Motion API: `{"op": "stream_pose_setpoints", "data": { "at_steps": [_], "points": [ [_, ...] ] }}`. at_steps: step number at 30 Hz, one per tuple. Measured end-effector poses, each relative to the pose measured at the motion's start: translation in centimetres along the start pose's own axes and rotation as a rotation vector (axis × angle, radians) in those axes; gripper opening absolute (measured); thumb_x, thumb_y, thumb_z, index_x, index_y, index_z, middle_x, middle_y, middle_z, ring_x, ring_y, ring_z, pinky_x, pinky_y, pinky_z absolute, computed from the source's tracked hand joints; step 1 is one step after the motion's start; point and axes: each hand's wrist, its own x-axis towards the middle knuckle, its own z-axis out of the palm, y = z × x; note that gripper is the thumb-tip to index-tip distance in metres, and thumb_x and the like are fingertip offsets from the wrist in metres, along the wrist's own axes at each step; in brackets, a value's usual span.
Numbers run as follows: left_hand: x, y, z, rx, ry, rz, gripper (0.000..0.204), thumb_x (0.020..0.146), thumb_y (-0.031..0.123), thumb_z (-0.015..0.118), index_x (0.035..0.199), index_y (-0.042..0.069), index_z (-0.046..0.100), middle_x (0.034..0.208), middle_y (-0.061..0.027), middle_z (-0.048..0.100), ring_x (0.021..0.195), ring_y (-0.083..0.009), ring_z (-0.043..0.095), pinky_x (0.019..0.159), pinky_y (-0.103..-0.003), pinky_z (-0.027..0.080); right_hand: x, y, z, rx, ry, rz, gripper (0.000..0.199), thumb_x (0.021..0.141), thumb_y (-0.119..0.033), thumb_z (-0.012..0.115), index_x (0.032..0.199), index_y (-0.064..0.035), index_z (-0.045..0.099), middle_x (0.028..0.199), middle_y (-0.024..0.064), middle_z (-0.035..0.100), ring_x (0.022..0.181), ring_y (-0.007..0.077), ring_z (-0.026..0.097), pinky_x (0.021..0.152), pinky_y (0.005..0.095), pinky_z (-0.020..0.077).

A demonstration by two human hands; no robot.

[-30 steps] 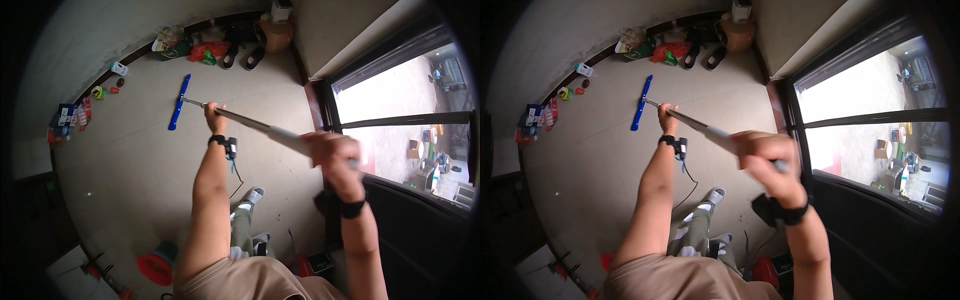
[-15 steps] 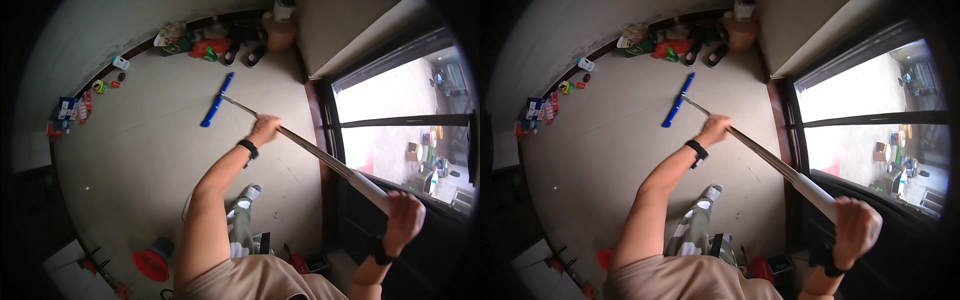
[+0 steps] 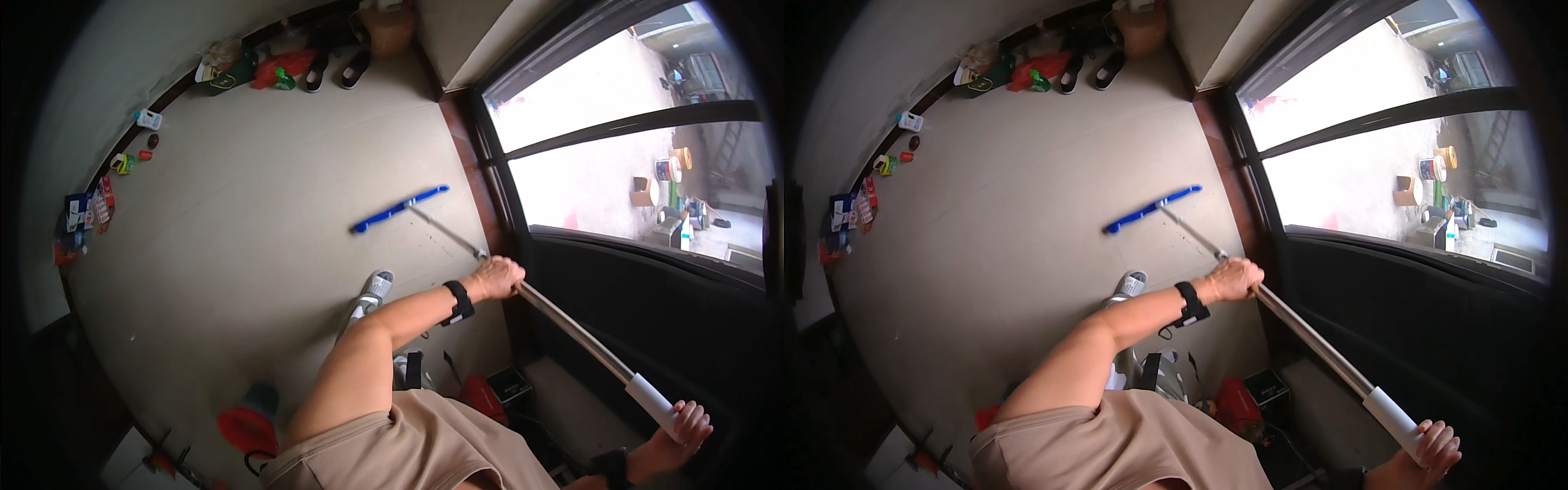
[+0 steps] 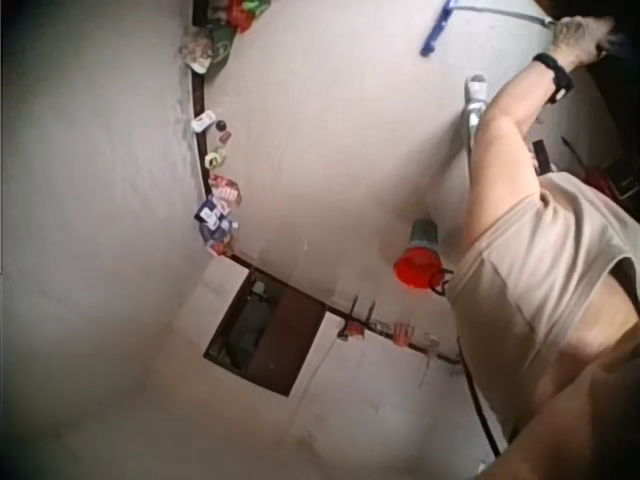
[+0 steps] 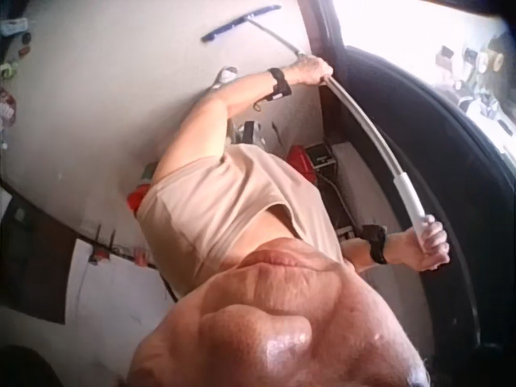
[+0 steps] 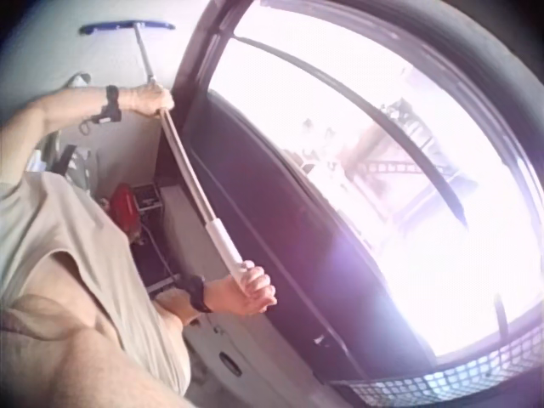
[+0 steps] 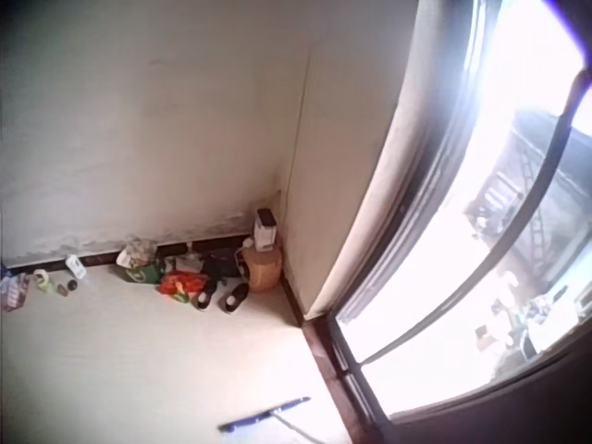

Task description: Using a squeegee to clean or dry the floor in a home environment.

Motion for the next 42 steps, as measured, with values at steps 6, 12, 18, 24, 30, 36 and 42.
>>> {"op": "stream_pose_setpoints", "data": {
  "at_steps": [6, 12, 18, 24, 30, 36, 42],
  "points": [
    [4.3, -16.0, -5.4, -0.021, 0.324, -0.144, 0.012, 0.073, 0.011, 0.047, 0.07, 0.009, 0.058, 0.075, -0.0115, 0.056, 0.079, -0.0287, 0.052, 0.07, -0.037, 0.044, -0.4, 14.0, 8.3, -0.153, 0.289, -0.099, 0.025, 0.09, -0.026, 0.038, 0.075, -0.0059, 0.043, 0.065, 0.0049, 0.042, 0.065, 0.0141, 0.046, 0.079, 0.0451, 0.0483],
    [3.5, -22.7, -10.3, 0.175, 0.254, -0.214, 0.011, 0.069, 0.004, 0.056, 0.077, 0.012, 0.056, 0.081, -0.0111, 0.057, 0.081, -0.0311, 0.054, 0.068, -0.038, 0.045, 1.4, 18.4, 13.5, -0.304, -0.071, -0.179, 0.029, 0.088, -0.018, 0.045, 0.065, -0.0004, 0.046, 0.058, 0.0086, 0.048, 0.056, 0.0158, 0.05, 0.072, 0.038, 0.0481],
    [-2.6, -13.5, -5.1, 0.077, 0.368, 0.024, 0.013, 0.067, 0.005, 0.052, 0.059, 0.007, 0.042, 0.059, -0.011, 0.046, 0.062, -0.0292, 0.048, 0.057, -0.04, 0.038, 2.0, 9.0, 6.7, -0.419, -0.078, 0.018, 0.04, 0.089, -0.021, 0.043, 0.052, -0.0045, 0.041, 0.05, 0.0037, 0.038, 0.047, 0.0115, 0.039, 0.064, 0.0308, 0.0455],
    [-10.8, -0.8, -1.3, -0.051, 0.102, -0.214, 0.019, 0.074, 0.019, 0.051, 0.057, 0.01, 0.05, 0.062, -0.0095, 0.052, 0.065, -0.0277, 0.052, 0.062, -0.039, 0.043, -0.7, 3.0, 0.6, -0.329, -0.003, 0.081, 0.04, 0.093, -0.026, 0.036, 0.055, -0.0124, 0.038, 0.047, -0.0029, 0.03, 0.044, 0.0064, 0.034, 0.061, 0.0268, 0.0425],
    [-9.3, -8.2, -1.4, 0.097, 0.013, -0.216, 0.012, 0.066, 0.017, 0.052, 0.059, 0.009, 0.058, 0.063, -0.0138, 0.056, 0.069, -0.0314, 0.057, 0.058, -0.043, 0.046, -4.3, 10.5, -3.1, -0.164, 0.45, 0.19, 0.026, 0.089, -0.025, 0.046, 0.104, -0.004, 0.048, 0.059, 0.0003, 0.041, 0.056, 0.0102, 0.046, 0.068, 0.0366, 0.0505],
    [-11.2, -25.5, -12.1, 0.375, 0.184, -0.477, 0.011, 0.069, 0.006, 0.05, 0.066, 0.008, 0.061, 0.077, -0.0145, 0.058, 0.082, -0.0301, 0.055, 0.076, -0.04, 0.044, -1.2, 23.9, 11.7, 0.023, 0.247, 0.447, 0.027, 0.088, -0.024, 0.05, 0.068, -0.0061, 0.051, 0.062, 0.0045, 0.053, 0.066, 0.0156, 0.057, 0.076, 0.0365, 0.0459],
    [-19.6, -32.9, -25.5, 0.374, 0.322, -0.95, 0.014, 0.067, -0.002, 0.057, 0.077, 0.009, 0.057, 0.088, -0.0143, 0.055, 0.086, -0.0301, 0.055, 0.075, -0.036, 0.045, -0.2, 28.3, 26.9, 0.011, -0.353, 0.261, 0.036, 0.09, -0.015, 0.043, 0.057, 0.0003, 0.046, 0.055, 0.006, 0.048, 0.056, 0.0117, 0.047, 0.081, 0.0382, 0.0447]
  ]
}}
